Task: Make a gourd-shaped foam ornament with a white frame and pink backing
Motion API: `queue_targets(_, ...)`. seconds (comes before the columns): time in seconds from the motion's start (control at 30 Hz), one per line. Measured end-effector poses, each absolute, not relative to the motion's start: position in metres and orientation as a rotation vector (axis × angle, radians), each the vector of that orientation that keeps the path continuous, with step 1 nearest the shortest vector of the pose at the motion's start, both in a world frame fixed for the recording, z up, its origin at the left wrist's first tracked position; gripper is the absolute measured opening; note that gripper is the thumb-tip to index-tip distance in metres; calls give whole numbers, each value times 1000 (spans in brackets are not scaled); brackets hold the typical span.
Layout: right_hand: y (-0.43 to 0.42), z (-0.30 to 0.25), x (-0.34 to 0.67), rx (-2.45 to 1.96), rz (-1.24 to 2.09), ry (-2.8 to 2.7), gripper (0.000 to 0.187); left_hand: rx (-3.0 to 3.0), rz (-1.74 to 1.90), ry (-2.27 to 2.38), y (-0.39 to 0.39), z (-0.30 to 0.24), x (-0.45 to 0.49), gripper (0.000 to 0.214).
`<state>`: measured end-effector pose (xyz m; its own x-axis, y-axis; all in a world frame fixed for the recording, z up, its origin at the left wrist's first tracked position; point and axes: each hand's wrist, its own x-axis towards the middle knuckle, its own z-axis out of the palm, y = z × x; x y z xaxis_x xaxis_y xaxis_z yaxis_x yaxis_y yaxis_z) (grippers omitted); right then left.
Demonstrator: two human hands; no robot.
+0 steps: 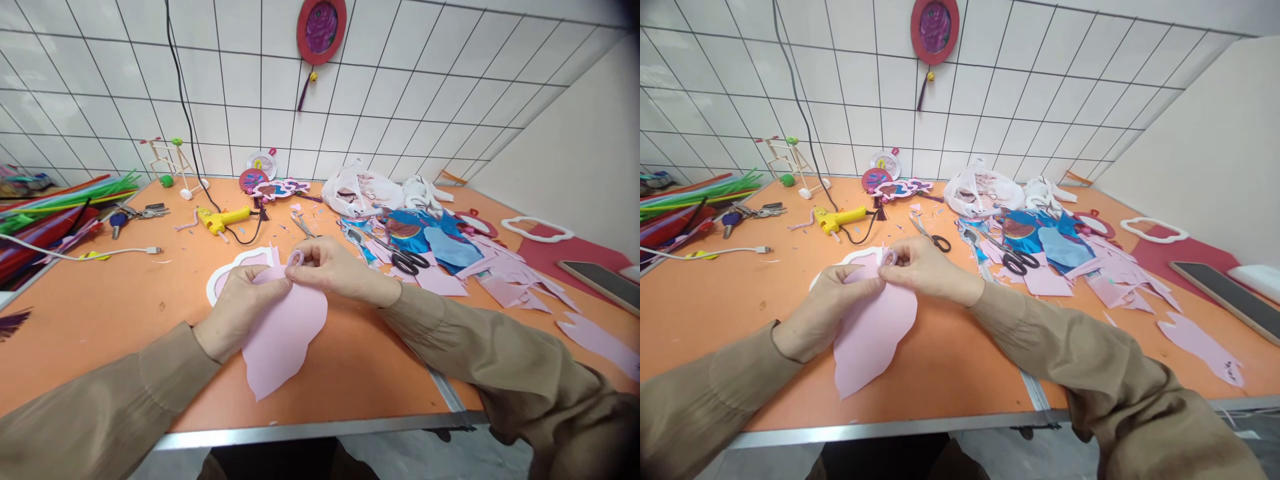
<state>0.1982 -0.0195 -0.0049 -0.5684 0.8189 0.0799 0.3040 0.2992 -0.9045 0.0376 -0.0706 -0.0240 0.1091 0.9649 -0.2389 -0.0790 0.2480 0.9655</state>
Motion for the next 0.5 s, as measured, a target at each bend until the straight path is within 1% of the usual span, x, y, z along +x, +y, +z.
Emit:
queue_targets(0.4, -18, -8, 198, -951, 1221, -2023, 18, 955, 999, 1134, -71, -25, 38, 33)
queue_targets(0.5, -17, -7, 199, -939, 1333, -1973, 23, 942, 1033, 1119, -71, -27, 37, 32)
